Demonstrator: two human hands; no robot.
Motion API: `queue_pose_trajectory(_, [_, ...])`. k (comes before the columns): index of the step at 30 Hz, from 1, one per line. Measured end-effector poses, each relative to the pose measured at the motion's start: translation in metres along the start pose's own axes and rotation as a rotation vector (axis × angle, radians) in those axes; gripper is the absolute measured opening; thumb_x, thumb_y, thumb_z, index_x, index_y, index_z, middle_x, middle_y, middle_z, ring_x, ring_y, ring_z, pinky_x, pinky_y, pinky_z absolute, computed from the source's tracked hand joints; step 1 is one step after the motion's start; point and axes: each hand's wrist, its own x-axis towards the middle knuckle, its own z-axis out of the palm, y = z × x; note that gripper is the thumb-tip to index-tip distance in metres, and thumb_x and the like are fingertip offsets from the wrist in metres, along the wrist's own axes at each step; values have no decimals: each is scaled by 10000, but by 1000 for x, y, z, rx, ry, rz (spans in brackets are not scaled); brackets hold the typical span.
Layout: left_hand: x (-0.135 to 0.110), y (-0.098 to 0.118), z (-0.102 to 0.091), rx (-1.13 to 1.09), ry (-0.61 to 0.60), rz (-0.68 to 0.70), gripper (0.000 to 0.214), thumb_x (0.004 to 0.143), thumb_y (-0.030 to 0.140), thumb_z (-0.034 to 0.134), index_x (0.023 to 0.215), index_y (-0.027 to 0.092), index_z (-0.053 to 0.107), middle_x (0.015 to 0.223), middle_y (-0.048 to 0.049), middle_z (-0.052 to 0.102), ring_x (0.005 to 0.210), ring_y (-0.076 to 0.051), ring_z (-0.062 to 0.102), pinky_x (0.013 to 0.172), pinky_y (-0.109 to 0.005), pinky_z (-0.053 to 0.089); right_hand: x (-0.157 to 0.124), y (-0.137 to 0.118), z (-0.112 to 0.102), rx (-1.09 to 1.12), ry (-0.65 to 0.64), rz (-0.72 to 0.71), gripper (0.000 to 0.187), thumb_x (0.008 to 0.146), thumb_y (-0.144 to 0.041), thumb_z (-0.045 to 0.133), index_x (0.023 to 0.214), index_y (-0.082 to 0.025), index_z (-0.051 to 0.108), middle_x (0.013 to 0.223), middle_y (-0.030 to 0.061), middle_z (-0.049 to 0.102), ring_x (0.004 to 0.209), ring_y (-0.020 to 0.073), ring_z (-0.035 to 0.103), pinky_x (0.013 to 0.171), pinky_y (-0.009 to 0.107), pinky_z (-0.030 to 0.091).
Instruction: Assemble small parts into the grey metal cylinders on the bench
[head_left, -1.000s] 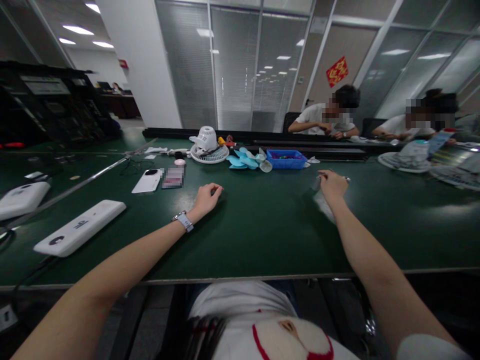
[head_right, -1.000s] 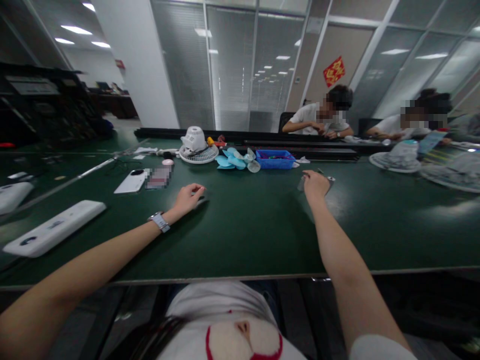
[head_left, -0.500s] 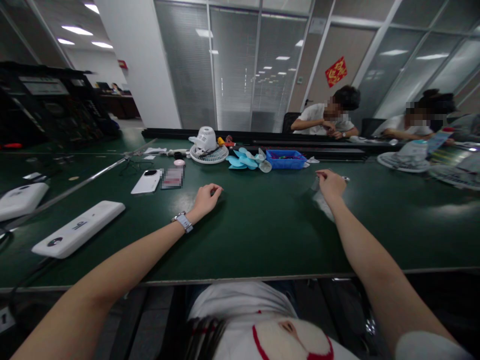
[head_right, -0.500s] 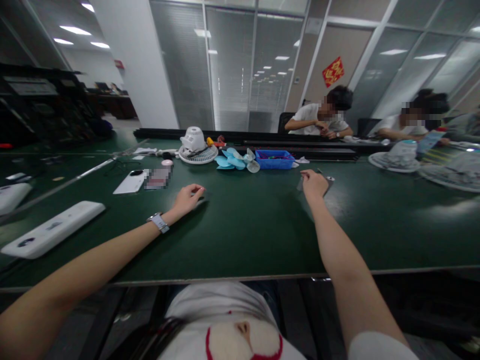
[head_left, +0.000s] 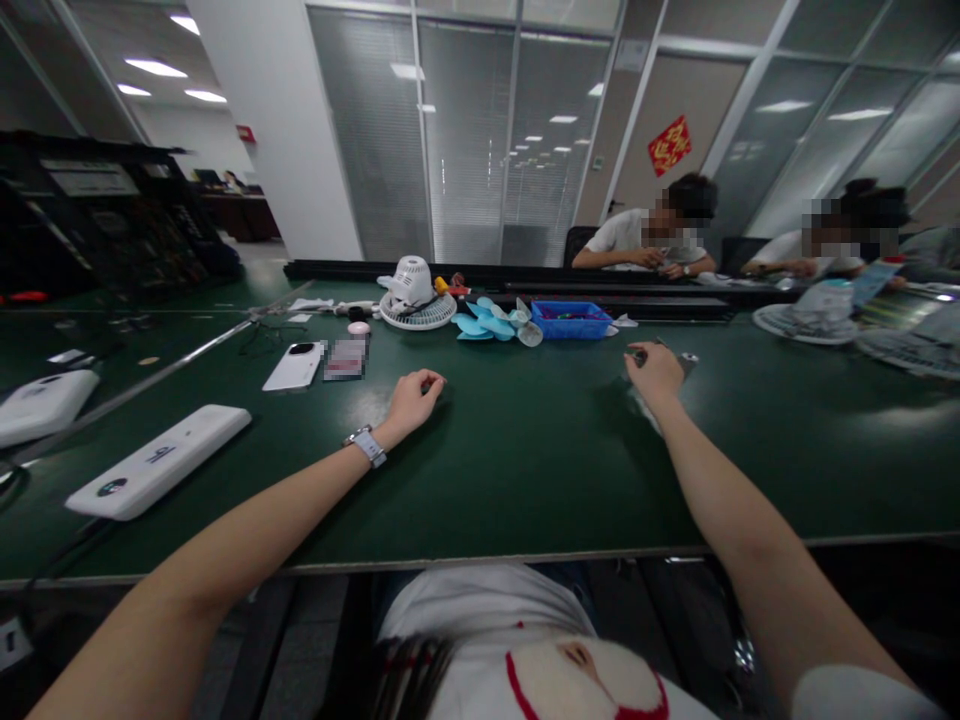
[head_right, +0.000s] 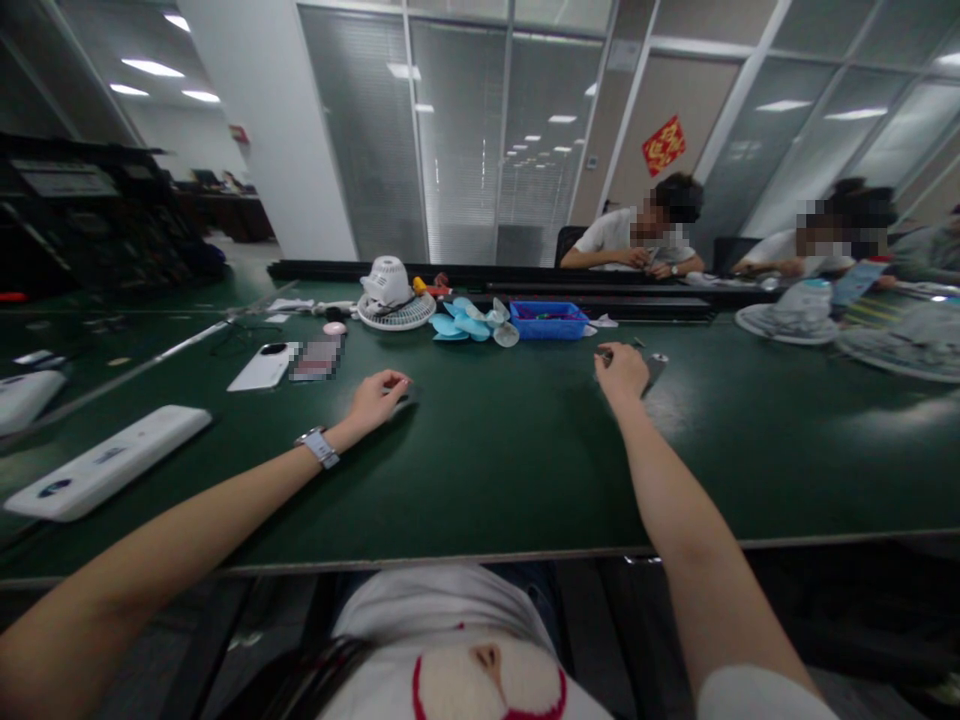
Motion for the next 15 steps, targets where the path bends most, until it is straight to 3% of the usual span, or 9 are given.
queue_pose_trajectory(7, [-1, 3, -1, 0, -8, -11, 273, 894, 370, 515, 951, 200, 722, 1008, -86, 731, 937, -236, 647, 886, -382, 503, -3, 3, 7, 61, 21, 102, 380, 834, -319, 620, 1183, -177, 668, 1158, 138, 669, 1047, 279, 617, 888, 391, 475])
queue_pose_trajectory(15, [-1, 6, -2, 28, -16, -10, 274, 898, 351, 520, 969, 203, 739, 1016, -78, 735, 942, -230, 641, 883, -367, 499, -2, 10, 13, 48, -104, 286, 502, 799, -444, 686, 1234, -204, 611, 1089, 132, 703, 1008, 285, 652, 891, 413, 490])
